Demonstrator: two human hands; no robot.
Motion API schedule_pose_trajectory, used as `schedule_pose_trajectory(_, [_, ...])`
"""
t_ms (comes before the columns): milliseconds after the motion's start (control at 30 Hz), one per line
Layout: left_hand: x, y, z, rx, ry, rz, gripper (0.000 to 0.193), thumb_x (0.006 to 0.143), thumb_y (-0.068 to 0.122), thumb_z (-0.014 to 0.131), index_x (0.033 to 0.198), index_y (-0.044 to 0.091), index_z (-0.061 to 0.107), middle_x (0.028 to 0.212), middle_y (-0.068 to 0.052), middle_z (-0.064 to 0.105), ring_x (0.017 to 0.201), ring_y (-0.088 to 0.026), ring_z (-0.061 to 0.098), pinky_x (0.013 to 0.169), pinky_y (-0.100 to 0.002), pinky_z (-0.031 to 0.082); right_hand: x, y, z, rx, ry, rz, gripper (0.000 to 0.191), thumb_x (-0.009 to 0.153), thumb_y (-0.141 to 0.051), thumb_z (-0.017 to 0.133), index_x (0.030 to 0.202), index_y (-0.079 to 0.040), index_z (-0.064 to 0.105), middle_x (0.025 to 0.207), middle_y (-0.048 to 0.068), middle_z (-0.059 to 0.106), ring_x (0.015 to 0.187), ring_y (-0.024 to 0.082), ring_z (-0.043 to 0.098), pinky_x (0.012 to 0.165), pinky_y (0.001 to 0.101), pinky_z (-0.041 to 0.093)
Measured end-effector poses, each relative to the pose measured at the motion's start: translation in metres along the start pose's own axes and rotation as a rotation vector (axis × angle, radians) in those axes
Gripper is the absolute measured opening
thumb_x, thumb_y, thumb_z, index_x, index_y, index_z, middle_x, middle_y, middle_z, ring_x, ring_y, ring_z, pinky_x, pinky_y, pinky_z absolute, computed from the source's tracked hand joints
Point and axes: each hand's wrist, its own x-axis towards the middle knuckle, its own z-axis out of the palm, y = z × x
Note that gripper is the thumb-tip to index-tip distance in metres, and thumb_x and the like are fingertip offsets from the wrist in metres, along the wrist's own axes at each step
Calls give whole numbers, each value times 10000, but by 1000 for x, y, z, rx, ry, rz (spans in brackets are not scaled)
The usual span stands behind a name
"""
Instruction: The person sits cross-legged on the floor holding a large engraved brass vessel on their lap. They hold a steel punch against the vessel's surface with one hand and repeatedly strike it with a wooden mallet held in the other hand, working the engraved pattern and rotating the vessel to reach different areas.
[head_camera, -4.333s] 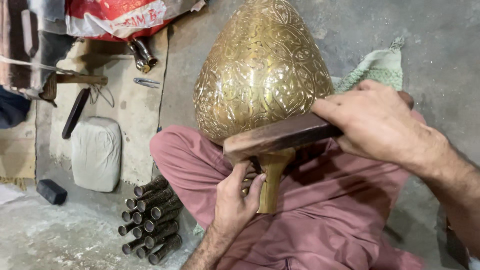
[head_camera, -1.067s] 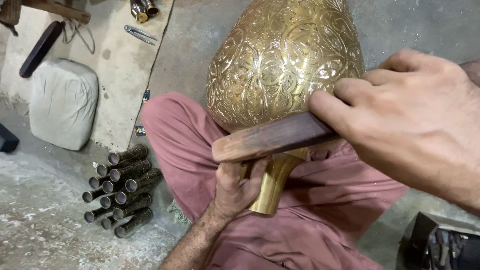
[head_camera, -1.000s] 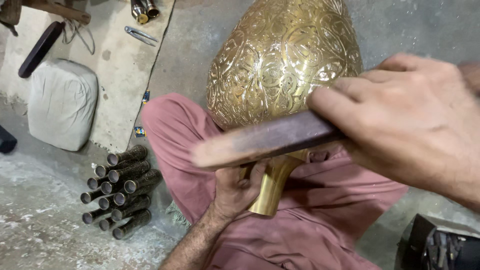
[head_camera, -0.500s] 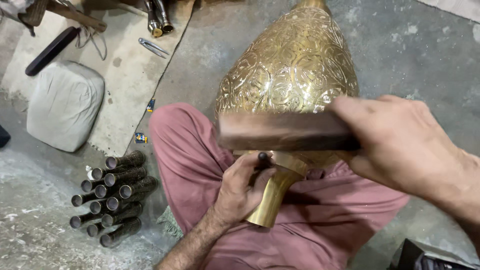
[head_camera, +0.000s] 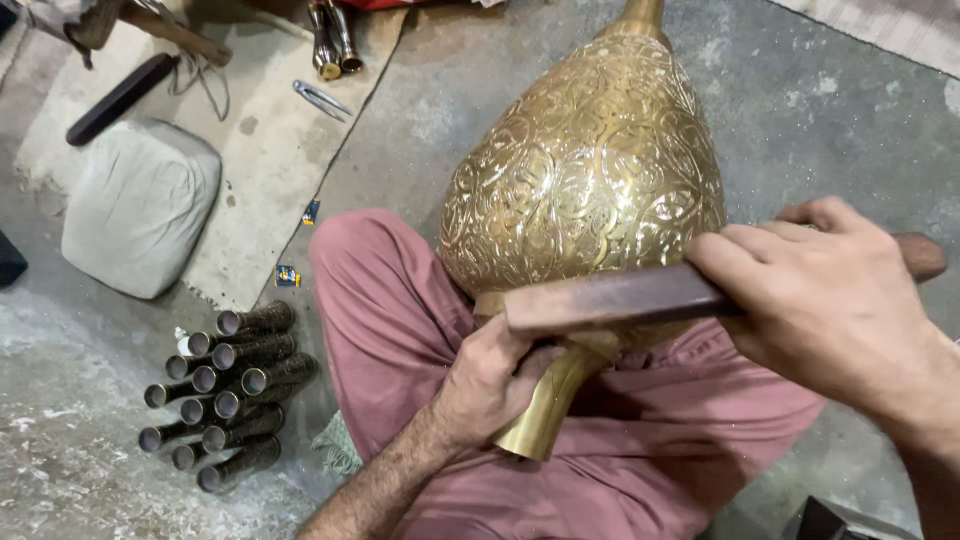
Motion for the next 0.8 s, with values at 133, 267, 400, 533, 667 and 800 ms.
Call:
schedule_pose_trajectory(133, [1, 0, -3, 28, -61, -45, 369, 913, 2, 683, 1272, -31, 603, 1049, -163, 674, 974, -329, 696, 864, -418, 584, -13, 8, 16, 246, 178, 29, 475, 691, -225, 850, 1138, -186, 697, 958, -17, 765, 921, 176, 736, 853, 400, 577])
schedule_pose_trajectory(267, [4, -1, -2, 55, -118, -54, 242, 965, 51, 731, 1170, 6, 610, 997, -147, 663, 954, -314, 698, 857, -421, 583, -25, 19, 32, 73, 283, -19, 423, 703, -213, 836, 1101, -173, 695, 953, -13, 772, 850, 165, 738, 816, 421, 569])
schedule_pose_trajectory(400, [8, 2, -2, 49, -104, 13, 315, 954, 50, 710, 1246, -2, 604, 1067, -164, 682, 1005, -325, 691, 875, -424, 576, -29, 21, 47, 406, 172, 220, 330, 789, -225, 788, 1095, -182, 675, 857, -57, 704, 754, 134, 717, 719, 343, 588])
schedule_pose_trajectory(533, [13, 7, -5, 47, -130, -4, 369, 962, 48, 689, 1310, -22, 586, 1109, -168, 695, 1040, -333, 681, 901, -427, 570, -34, 17, 56, 371, 188, 238, 324, 775, -154, 836, 1061, -123, 685, 814, 16, 675, 739, 182, 689, 688, 380, 585])
schedule_pose_trajectory(667, [18, 6, -6, 75, -193, 32, 410, 989, 77, 688, 1357, -31, 543, 1102, -178, 671, 1043, -338, 657, 902, -436, 559, -39, 14, 64, 58, 427, 1, 407, 649, -103, 803, 1040, -113, 689, 910, 47, 751, 823, 260, 719, 764, 445, 592])
schedule_pose_trajectory(800, [19, 3, -5, 88, -243, 17, 412, 996, 79, 677, 1374, -14, 543, 1098, -166, 677, 1013, -323, 649, 884, -432, 558, -40, 18, 73, 498, 310, 130, 388, 746, -113, 788, 1122, -114, 691, 875, 27, 715, 765, 193, 703, 678, 369, 585])
